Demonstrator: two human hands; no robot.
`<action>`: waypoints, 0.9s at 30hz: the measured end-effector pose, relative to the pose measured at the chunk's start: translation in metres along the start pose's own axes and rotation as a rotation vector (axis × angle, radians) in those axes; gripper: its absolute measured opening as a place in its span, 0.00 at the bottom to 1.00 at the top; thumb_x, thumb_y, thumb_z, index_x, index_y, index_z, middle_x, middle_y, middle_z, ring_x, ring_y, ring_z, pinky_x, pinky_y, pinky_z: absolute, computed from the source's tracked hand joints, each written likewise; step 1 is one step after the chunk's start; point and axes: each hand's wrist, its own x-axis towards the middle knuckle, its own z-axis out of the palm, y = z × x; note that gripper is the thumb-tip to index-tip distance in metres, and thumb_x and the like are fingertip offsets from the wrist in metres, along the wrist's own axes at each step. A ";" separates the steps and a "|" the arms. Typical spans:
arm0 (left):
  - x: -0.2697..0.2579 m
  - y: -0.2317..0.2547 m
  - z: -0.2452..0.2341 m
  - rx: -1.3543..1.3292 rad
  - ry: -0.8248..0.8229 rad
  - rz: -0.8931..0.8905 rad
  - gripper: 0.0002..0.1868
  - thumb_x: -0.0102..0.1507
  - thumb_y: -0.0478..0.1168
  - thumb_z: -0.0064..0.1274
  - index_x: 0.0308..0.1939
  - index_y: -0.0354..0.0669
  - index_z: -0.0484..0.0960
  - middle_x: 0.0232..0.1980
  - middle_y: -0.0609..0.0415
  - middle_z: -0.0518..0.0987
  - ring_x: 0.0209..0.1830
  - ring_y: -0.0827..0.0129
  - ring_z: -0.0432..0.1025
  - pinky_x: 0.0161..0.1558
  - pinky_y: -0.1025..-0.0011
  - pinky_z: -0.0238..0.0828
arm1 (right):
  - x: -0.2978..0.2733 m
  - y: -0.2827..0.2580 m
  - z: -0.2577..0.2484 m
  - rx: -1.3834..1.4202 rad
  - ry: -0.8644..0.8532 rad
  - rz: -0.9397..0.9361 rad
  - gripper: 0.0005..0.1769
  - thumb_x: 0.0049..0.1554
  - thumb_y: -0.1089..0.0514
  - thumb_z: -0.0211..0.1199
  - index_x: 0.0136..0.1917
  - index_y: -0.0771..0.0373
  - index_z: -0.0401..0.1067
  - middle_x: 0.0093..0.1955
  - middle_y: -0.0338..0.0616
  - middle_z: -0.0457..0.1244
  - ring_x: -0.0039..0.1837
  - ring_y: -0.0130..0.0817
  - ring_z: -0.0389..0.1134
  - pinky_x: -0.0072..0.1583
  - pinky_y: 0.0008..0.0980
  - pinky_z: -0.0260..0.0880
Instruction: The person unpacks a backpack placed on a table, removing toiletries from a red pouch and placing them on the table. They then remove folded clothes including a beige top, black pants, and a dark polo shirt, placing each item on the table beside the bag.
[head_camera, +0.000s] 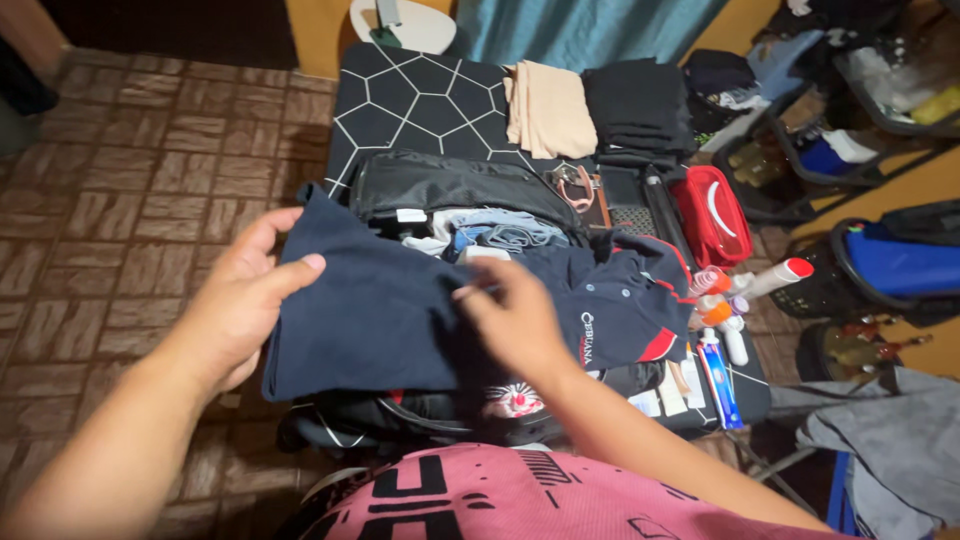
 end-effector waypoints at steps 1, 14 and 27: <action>0.002 0.004 0.001 0.022 0.002 0.007 0.22 0.64 0.32 0.48 0.63 0.46 0.72 0.53 0.52 0.81 0.49 0.70 0.76 0.50 0.67 0.75 | 0.000 0.009 -0.017 -0.113 0.110 -0.058 0.26 0.53 0.55 0.71 0.62 0.68 0.72 0.54 0.48 0.69 0.53 0.36 0.71 0.55 0.35 0.71; 0.010 -0.041 -0.045 0.124 0.266 -0.178 0.23 0.67 0.33 0.47 0.67 0.44 0.75 0.53 0.49 0.81 0.45 0.67 0.77 0.46 0.67 0.76 | 0.148 0.102 -0.167 -0.714 -0.148 0.569 0.33 0.47 0.34 0.72 0.30 0.70 0.77 0.27 0.48 0.67 0.31 0.38 0.70 0.40 0.39 0.71; 0.016 -0.043 -0.058 0.416 0.307 -0.158 0.23 0.68 0.37 0.51 0.67 0.36 0.74 0.56 0.49 0.83 0.51 0.66 0.77 0.53 0.68 0.71 | 0.031 0.163 -0.221 -0.252 0.167 0.627 0.20 0.49 0.58 0.73 0.52 0.71 0.74 0.40 0.54 0.69 0.38 0.40 0.70 0.40 0.38 0.68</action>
